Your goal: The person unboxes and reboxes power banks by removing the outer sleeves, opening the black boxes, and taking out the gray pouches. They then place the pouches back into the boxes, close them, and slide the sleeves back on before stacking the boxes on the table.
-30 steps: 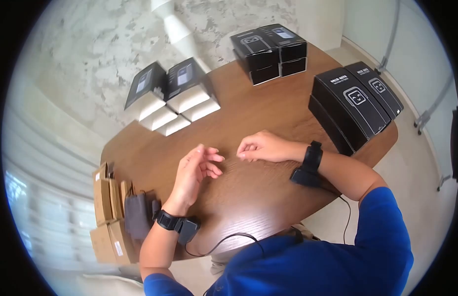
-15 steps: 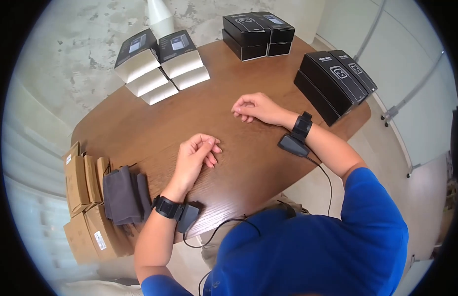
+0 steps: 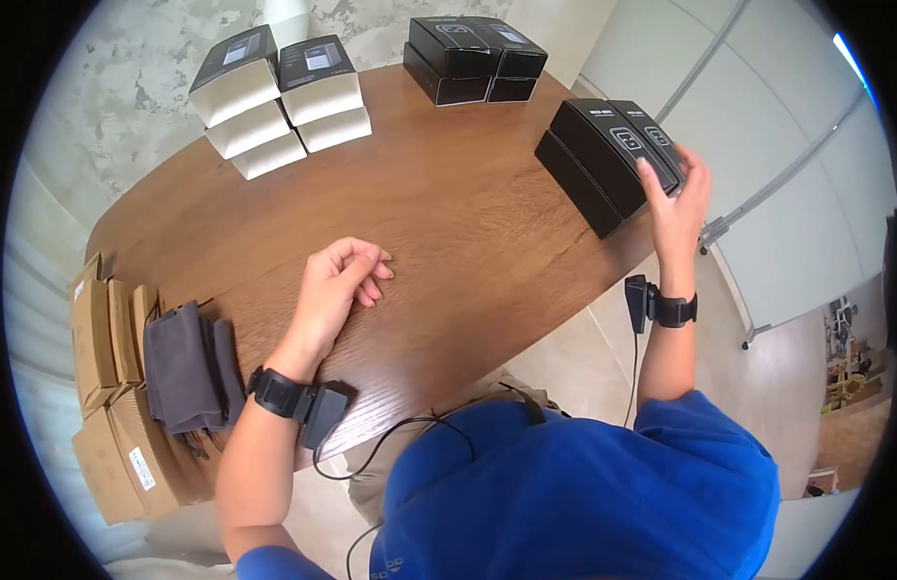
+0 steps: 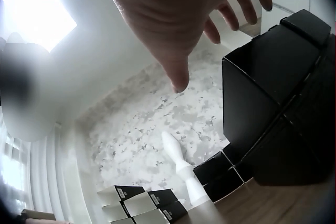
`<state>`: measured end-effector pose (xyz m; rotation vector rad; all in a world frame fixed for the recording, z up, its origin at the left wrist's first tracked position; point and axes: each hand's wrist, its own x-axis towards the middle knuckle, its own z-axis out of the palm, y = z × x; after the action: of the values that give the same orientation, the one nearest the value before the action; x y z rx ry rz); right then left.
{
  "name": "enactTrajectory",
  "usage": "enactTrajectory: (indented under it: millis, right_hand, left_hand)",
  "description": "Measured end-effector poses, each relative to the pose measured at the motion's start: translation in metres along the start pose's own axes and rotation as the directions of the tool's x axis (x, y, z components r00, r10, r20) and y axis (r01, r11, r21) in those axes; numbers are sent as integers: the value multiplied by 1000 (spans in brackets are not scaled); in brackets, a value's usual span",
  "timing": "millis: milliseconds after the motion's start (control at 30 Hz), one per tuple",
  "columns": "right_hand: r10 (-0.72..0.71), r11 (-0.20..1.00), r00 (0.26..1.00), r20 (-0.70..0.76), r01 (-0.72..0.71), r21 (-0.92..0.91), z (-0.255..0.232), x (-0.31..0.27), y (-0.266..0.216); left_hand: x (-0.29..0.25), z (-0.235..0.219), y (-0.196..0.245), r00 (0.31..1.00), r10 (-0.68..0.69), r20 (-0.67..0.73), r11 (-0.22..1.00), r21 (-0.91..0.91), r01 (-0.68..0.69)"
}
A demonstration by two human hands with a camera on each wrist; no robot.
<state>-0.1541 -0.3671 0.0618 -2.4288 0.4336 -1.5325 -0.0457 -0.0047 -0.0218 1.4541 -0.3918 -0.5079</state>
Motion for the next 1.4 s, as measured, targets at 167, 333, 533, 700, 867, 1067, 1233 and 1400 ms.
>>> enactTrajectory:
  millis: [167, 333, 533, 700, 867, 1067, 1233, 1400]
  right_hand:
    - [125, 970, 975, 184, -81, -229, 4, -16, 21]
    - [128, 966, 982, 141, -91, -243, 9, -22, 25]
    - [220, 973, 967, 125, -209, -95, 9, -25, 38]
    - [329, 943, 937, 117, -333, 14, 6, -27, 30]
    - [188, 982, 979, 85, -186, -27, 20, -37, 30]
    - [35, 996, 999, 34, -38, 87, 22, -37, 22]
    - [-23, 820, 956, 291, -148, 553, 16, -48, -32]
    - [-88, 888, 928, 361, -91, 450, 43, -71, -63]
  left_hand:
    - [0, 1, 1, 1000, 3, -12, 1000, 16, -3]
    - [0, 2, 1, 1000, 9, -29, 1000, 18, -8]
    - [0, 2, 2, 999, 3, -36, 1000, 21, -2]
    - [-1, 2, 3, 999, 2, -37, 1000, 25, -1]
    - [-1, 2, 3, 999, -4, -38, 1000, 15, 4]
    - [-1, 2, 3, 997, -24, -80, 999, -27, 22]
    - [2, -1, -1, 1000, -15, -10, 999, -43, 15]
    - [0, -1, -1, 1000, 4, -12, 999, -51, -5]
